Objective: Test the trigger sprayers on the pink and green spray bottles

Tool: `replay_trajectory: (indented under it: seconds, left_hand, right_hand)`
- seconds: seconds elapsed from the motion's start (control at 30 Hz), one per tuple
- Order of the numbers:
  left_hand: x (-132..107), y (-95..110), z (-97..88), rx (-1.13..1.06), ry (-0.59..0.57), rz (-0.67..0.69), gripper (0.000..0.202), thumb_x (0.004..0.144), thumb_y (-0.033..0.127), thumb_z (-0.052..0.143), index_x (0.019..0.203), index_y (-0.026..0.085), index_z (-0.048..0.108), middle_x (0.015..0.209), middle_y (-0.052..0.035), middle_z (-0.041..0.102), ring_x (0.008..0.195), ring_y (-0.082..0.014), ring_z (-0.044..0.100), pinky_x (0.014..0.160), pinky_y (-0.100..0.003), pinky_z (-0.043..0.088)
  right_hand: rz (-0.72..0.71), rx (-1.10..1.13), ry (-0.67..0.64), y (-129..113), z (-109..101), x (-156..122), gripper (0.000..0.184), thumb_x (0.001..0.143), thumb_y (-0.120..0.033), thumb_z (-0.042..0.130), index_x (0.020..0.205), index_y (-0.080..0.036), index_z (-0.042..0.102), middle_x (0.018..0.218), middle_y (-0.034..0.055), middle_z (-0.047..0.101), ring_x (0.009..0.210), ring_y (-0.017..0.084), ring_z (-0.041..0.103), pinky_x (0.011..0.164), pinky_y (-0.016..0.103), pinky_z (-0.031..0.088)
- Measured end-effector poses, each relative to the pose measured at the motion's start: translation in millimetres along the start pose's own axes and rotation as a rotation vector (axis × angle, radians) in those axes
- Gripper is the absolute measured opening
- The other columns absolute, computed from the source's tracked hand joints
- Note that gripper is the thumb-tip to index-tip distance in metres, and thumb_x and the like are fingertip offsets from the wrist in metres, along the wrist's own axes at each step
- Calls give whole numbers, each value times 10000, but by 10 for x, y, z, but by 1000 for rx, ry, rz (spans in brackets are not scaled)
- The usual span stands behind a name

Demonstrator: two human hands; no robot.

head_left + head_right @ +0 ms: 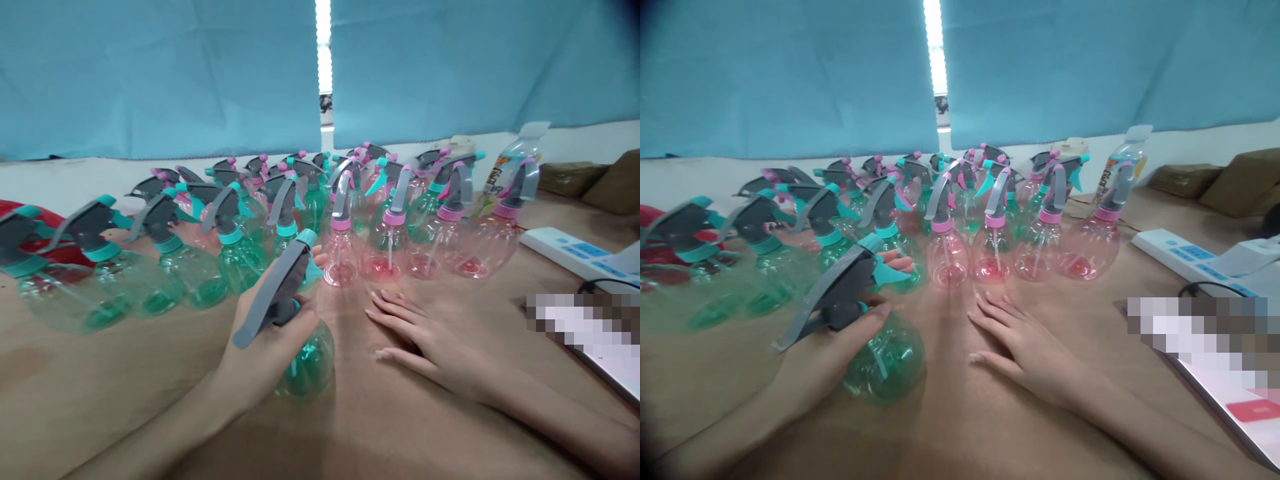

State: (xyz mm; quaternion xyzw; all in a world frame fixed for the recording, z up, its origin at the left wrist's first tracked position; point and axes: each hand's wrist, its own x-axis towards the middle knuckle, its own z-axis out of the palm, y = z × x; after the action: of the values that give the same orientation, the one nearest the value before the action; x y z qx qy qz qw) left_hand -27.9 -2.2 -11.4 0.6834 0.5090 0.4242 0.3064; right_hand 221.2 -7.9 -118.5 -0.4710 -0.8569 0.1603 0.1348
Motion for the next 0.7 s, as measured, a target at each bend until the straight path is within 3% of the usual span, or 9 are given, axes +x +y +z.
replay_trajectory:
  seconds: [0.37,0.6,0.7]
  left_hand:
    - [22,0,3,24,-26,1,222,733,260,542,936,238,631,606,40,562,534,-148,502,500,-270,437]
    - [13,26,14,6,15,4,388,705,254,544,1080,246,645,712,20,655,595,-166,545,596,-308,524]
    - [11,23,15,-27,-9,-6,427,711,252,542,1127,246,641,893,-6,720,619,-163,572,631,-318,539]
  right_hand:
    - [3,-3,17,9,11,-10,636,955,-597,451,1488,-255,389,1582,44,285,1457,301,234,1163,553,254]
    - [-11,7,27,22,28,-8,628,957,-586,459,1489,-262,384,1583,45,283,1456,300,236,1162,552,259]
    - [-6,1,26,19,29,-4,632,956,-592,456,1489,-260,384,1583,46,282,1457,303,233,1161,557,256]
